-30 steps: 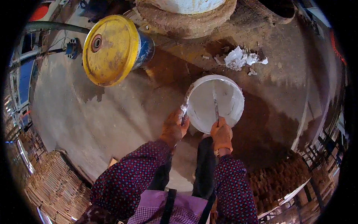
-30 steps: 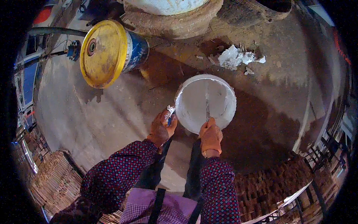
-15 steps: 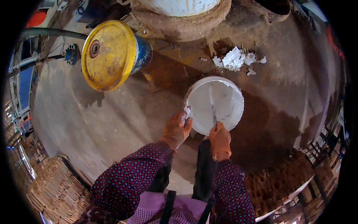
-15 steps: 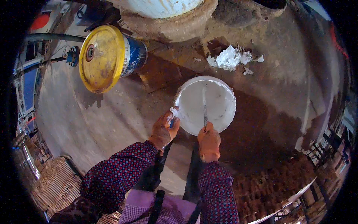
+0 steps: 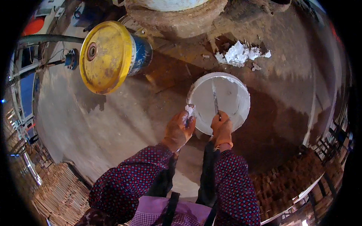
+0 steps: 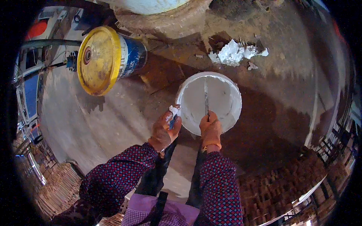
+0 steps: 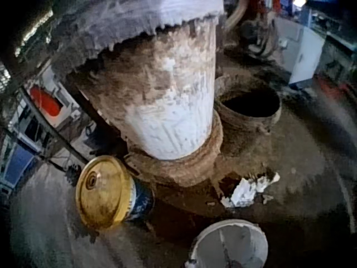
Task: The person mixes a white paste-like substance in a bucket using a metal tool. They scrape the sides of the bucket and add more of the white substance from the floor into the bucket. Later, they use a wooden stick to stir the mixture and then pour a dark liquid from a larger container into the bucket.
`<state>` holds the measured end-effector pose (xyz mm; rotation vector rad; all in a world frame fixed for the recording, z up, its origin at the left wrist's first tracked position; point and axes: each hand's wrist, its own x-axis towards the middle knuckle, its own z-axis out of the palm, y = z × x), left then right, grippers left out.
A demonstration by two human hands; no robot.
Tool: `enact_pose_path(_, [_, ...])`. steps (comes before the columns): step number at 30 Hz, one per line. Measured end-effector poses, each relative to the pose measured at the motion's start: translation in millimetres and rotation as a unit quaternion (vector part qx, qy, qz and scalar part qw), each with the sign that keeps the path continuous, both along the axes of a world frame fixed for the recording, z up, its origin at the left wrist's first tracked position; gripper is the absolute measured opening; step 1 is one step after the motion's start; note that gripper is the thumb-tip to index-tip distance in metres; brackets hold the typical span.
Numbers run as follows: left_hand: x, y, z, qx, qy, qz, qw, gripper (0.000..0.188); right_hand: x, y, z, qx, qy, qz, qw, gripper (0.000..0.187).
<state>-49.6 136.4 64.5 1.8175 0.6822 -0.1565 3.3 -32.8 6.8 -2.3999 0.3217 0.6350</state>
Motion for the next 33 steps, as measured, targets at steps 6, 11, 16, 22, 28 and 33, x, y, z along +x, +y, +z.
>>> enact_pose_path(6, [13,10,24,0.143,-0.034,-0.076,0.986,0.035,-19,19,31,0.062,0.006,-0.089,0.994,0.025])
enact_pose_path(11, [14,3,29,0.102,0.013,-0.07,0.992,0.033,-45,9,24,0.092,-0.038,-0.126,0.987,0.026])
enact_pose_path(16, [16,-3,30,0.095,-0.032,-0.078,0.992,0.03,-45,17,53,0.017,0.015,-0.14,0.99,0.028])
enact_pose_path(22, [30,-23,29,0.06,-0.028,-0.067,0.996,0.034,-21,5,78,-0.044,0.045,-0.04,0.997,0.028])
enact_pose_path(28, [37,-33,31,-0.027,0.026,-0.044,0.998,0.034,-22,-6,67,-0.045,0.054,-0.015,0.997,0.025])
enact_pose_path(33, [33,-31,17,0.025,-0.036,-0.079,0.996,0.033,9,3,25,-0.056,0.037,0.019,0.998,0.017])
